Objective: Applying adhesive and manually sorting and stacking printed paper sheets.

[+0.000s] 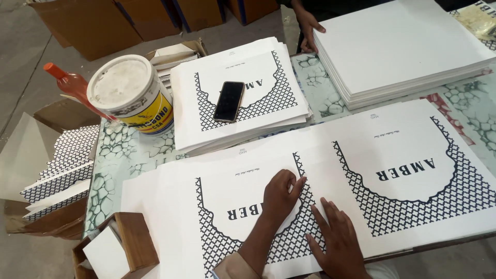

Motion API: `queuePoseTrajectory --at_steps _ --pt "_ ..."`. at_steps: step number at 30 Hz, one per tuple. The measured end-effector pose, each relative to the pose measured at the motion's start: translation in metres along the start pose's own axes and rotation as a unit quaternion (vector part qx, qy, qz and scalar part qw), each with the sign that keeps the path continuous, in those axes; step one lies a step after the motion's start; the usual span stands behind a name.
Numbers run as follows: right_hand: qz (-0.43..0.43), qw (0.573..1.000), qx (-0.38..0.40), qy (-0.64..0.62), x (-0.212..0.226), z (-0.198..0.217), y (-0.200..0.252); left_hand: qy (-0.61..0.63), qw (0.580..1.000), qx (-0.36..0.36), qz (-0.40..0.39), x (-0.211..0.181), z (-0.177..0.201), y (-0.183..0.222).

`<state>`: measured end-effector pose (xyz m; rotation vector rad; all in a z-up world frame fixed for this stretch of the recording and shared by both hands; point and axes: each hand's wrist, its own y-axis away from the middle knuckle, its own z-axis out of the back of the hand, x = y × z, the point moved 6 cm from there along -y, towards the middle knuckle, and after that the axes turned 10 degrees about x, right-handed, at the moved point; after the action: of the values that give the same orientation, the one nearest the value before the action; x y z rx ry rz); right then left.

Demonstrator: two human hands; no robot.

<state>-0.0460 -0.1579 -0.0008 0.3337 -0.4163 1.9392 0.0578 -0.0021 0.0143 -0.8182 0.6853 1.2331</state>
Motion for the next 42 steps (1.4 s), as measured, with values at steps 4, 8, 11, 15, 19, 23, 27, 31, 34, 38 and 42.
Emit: queuePoseTrajectory --at_steps 4,8,11,15,19,23,27,31,34,38,42 --pt "0.0 1.0 0.002 -0.003 0.002 0.003 -0.001 0.0 1.0 -0.009 -0.011 -0.004 0.002 0.001" --pt "0.0 1.0 0.005 -0.006 0.004 0.005 -0.002 0.008 1.0 -0.012 -0.023 0.0 0.001 0.002" --pt "-0.002 1.0 0.005 -0.007 0.004 0.005 -0.002 0.014 0.999 -0.018 -0.042 -0.002 0.001 0.003" --pt "-0.004 1.0 0.006 -0.012 0.006 0.008 -0.003 0.028 0.999 -0.022 -0.036 -0.007 0.004 0.001" --pt "-0.003 1.0 0.002 -0.016 0.008 0.011 -0.003 0.038 0.999 -0.017 -0.021 -0.003 0.002 0.001" --pt "0.002 1.0 -0.003 -0.015 0.01 0.014 -0.003 0.04 0.999 -0.006 0.0 0.001 0.0 -0.001" --pt "0.003 1.0 -0.002 -0.016 0.01 0.013 -0.003 0.031 0.999 0.004 0.006 0.0 0.0 -0.001" --pt "0.003 1.0 -0.004 -0.013 0.01 0.014 -0.002 0.016 1.0 0.015 -0.006 -0.002 -0.001 -0.001" --pt "0.006 1.0 -0.006 -0.014 0.011 0.015 -0.002 0.012 1.0 0.018 -0.006 -0.002 -0.001 -0.001" --pt "0.007 1.0 -0.005 -0.015 0.011 0.015 -0.002 0.003 1.0 0.013 -0.015 -0.004 -0.001 0.001" --pt "0.012 1.0 0.009 0.0 0.01 0.012 0.001 0.007 1.0 0.016 -0.015 -0.001 -0.006 0.003"
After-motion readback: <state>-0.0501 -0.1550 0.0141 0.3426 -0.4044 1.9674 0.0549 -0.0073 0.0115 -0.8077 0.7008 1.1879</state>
